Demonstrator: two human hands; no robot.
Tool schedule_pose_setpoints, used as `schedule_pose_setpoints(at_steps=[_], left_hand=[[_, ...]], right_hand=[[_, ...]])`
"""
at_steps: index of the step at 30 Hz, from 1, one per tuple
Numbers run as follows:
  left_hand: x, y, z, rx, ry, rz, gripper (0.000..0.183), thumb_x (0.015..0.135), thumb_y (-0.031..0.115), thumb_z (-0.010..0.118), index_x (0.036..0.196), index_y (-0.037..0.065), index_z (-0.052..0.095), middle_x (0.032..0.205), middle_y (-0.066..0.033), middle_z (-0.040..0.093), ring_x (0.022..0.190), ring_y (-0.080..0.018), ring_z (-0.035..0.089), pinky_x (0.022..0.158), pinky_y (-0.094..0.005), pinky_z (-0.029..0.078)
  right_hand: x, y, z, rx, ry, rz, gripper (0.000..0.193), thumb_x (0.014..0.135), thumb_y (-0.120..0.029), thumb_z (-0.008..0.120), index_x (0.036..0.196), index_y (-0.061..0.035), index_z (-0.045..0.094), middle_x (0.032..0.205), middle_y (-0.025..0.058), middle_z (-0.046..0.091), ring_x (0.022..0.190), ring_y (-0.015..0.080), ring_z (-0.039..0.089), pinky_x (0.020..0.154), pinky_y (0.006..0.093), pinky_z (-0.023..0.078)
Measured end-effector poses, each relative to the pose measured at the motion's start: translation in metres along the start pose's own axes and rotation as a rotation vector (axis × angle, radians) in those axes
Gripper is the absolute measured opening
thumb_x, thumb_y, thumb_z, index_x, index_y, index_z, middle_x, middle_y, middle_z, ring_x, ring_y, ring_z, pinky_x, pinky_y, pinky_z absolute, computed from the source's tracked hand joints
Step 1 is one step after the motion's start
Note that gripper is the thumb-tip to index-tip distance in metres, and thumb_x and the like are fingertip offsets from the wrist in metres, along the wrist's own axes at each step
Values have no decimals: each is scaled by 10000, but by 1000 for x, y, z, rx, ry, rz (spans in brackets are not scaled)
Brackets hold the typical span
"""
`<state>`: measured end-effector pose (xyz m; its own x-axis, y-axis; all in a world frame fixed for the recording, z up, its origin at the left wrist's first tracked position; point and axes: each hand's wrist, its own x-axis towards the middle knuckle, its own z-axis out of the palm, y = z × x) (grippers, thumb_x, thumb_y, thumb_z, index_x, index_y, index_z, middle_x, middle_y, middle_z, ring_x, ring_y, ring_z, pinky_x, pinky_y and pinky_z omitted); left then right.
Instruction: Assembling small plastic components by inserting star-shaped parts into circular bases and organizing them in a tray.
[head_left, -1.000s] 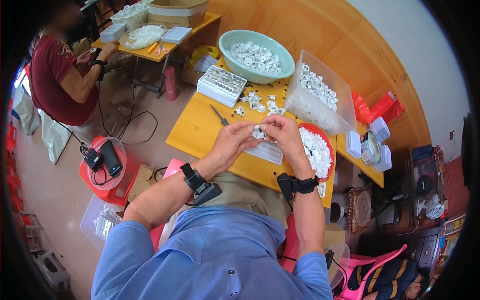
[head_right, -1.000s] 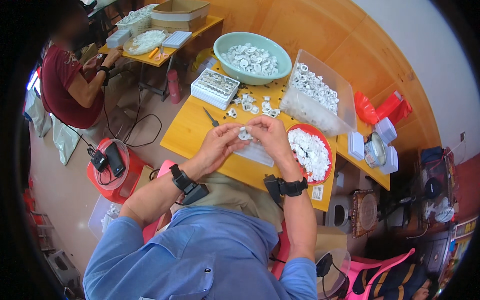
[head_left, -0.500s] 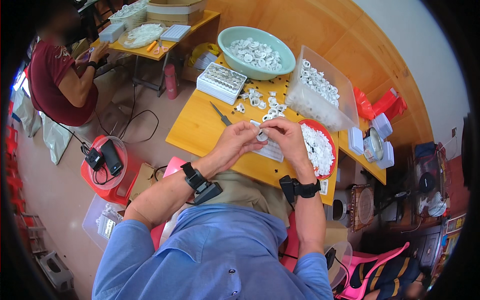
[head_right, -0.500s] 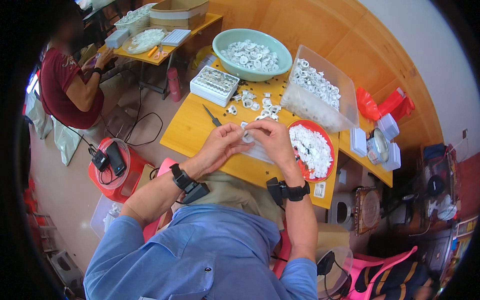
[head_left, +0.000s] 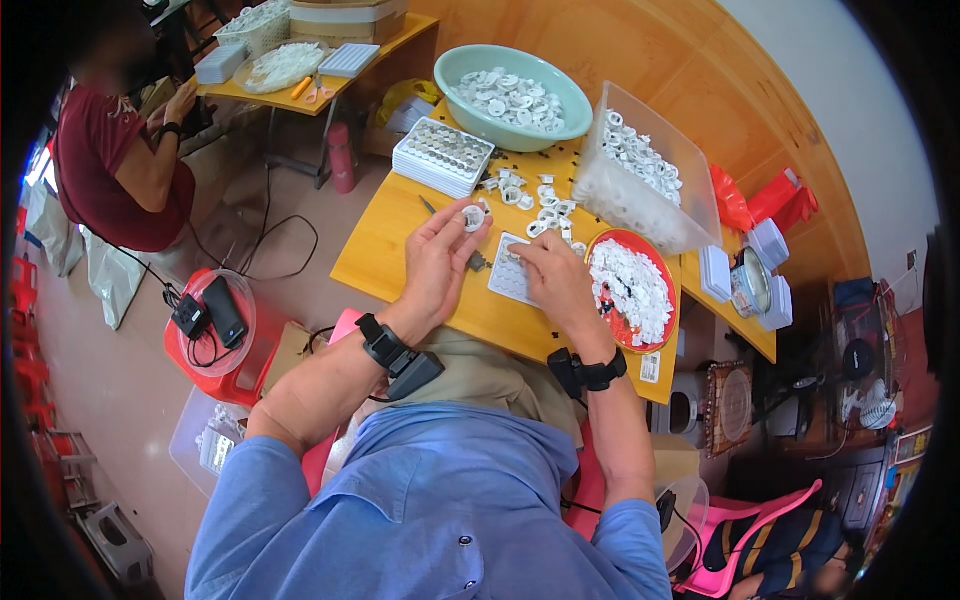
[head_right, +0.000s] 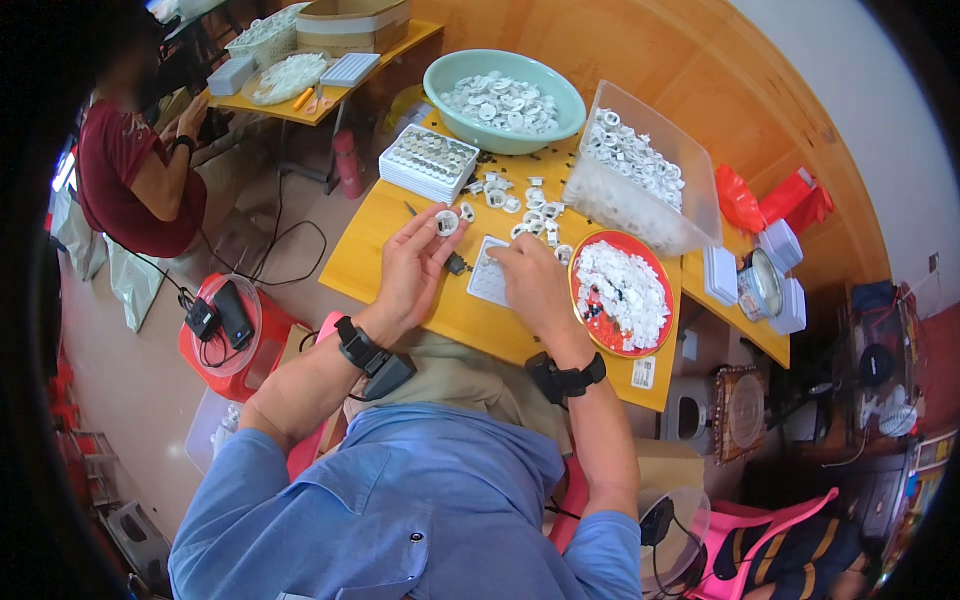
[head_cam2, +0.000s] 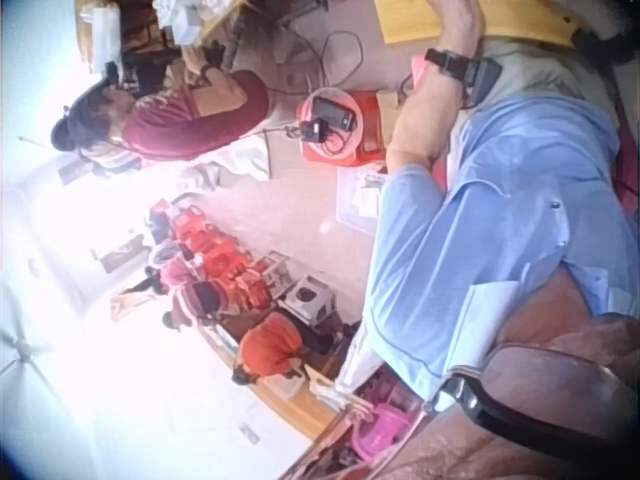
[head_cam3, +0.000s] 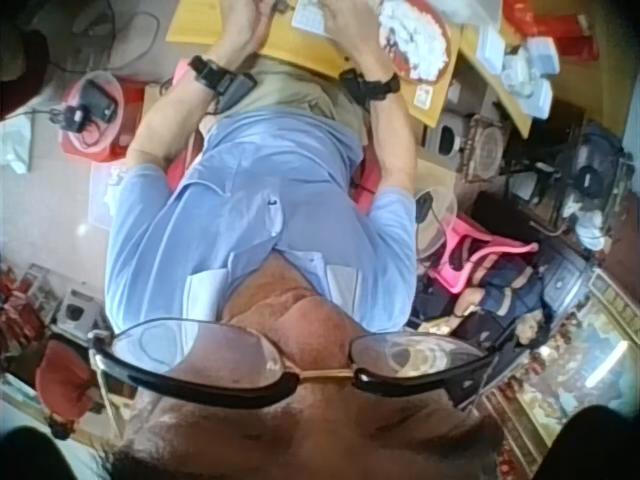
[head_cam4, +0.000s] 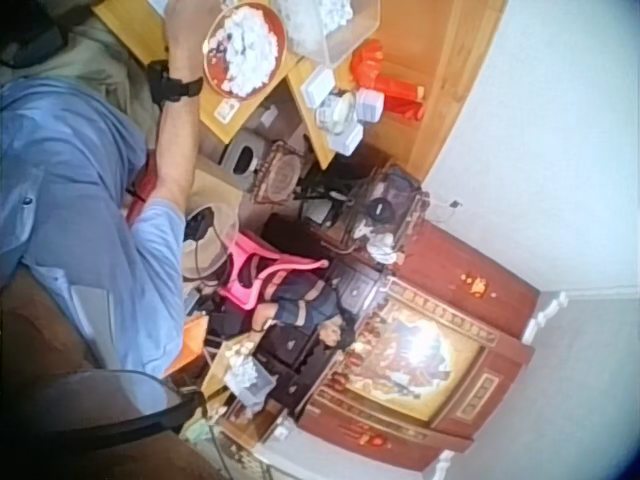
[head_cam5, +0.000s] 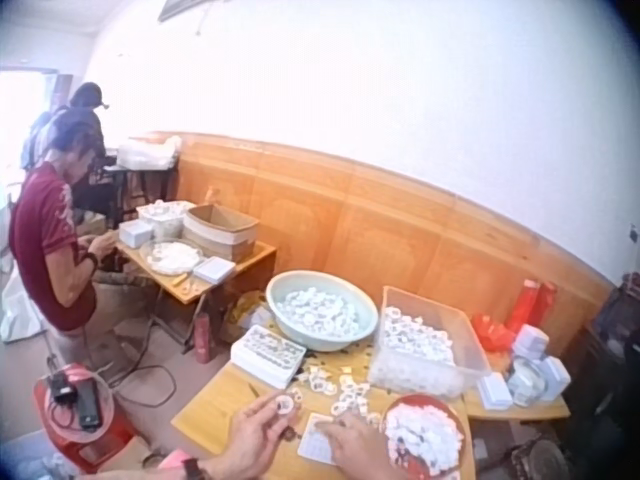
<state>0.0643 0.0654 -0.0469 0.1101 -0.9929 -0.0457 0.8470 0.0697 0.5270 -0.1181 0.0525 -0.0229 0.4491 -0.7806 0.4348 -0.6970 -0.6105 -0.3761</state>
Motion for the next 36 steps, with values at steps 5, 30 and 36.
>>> schedule_pose_setpoints(at_steps=[5,30,36], left_hand=[[-3,-3,0,7,-11,-40,294,984,63,529,1239,-81,557,1179,-163,621,1065,-267,637,979,-332,518],[-7,-7,-1,-12,-192,-217,329,990,74,515,1282,-78,498,1232,-212,598,1163,-303,600,1049,-368,482],[-7,-7,-2,-31,-199,-252,321,995,75,507,1277,-79,504,1229,-216,599,1171,-309,596,1054,-376,482]], right_hand=[[-2,-3,6,-84,-38,-61,210,811,-19,597,953,-82,739,802,110,554,793,297,604,680,401,489],[-2,0,8,161,-148,226,139,834,-118,637,868,-7,714,898,183,660,845,363,633,758,427,492],[0,-9,-11,198,68,258,88,799,-87,677,848,-22,709,827,132,656,722,288,627,664,378,496]])
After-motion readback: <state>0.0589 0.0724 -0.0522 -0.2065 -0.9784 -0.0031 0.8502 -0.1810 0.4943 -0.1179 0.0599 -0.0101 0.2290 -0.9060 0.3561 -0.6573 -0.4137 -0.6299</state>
